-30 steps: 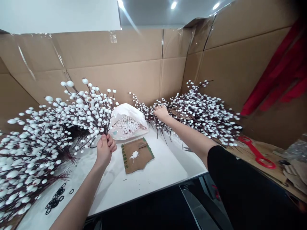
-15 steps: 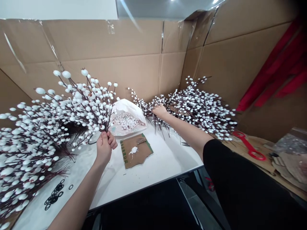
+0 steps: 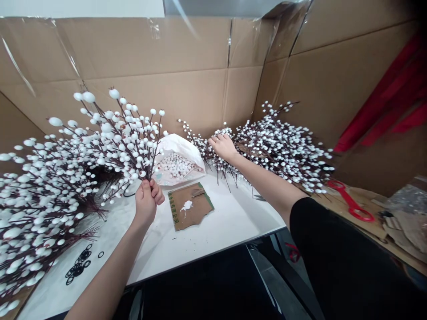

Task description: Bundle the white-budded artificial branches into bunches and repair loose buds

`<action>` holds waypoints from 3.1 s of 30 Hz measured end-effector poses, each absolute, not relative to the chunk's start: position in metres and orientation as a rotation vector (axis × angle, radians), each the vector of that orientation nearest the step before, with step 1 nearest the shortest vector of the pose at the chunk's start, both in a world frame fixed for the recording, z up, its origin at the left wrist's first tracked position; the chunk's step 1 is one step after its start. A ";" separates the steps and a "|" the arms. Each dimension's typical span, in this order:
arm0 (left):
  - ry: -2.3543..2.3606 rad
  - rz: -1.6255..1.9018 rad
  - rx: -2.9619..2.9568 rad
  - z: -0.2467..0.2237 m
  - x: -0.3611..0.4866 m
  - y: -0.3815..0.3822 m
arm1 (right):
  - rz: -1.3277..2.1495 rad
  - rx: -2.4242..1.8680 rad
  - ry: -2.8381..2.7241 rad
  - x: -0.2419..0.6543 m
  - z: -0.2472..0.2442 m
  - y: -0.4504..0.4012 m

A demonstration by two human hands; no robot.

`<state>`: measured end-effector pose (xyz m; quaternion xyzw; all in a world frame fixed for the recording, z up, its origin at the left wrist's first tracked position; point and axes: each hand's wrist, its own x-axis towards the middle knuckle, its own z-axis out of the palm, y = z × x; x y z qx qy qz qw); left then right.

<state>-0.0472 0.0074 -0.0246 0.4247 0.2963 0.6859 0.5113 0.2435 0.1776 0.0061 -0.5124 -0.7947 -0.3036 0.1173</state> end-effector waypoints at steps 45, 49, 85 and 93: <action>0.708 1.667 0.990 -0.025 -0.048 0.008 | -0.101 -2.205 -1.760 0.194 -0.033 0.222; 0.711 1.666 0.987 -0.024 -0.048 0.008 | -0.038 -2.169 -1.645 0.194 -0.036 0.221; 0.871 1.887 0.726 -0.031 0.052 -0.057 | 1.283 -0.507 -0.687 0.106 -0.019 -0.064; 1.124 1.890 0.728 -0.042 0.050 -0.057 | 1.235 -0.682 -0.759 0.094 -0.048 -0.076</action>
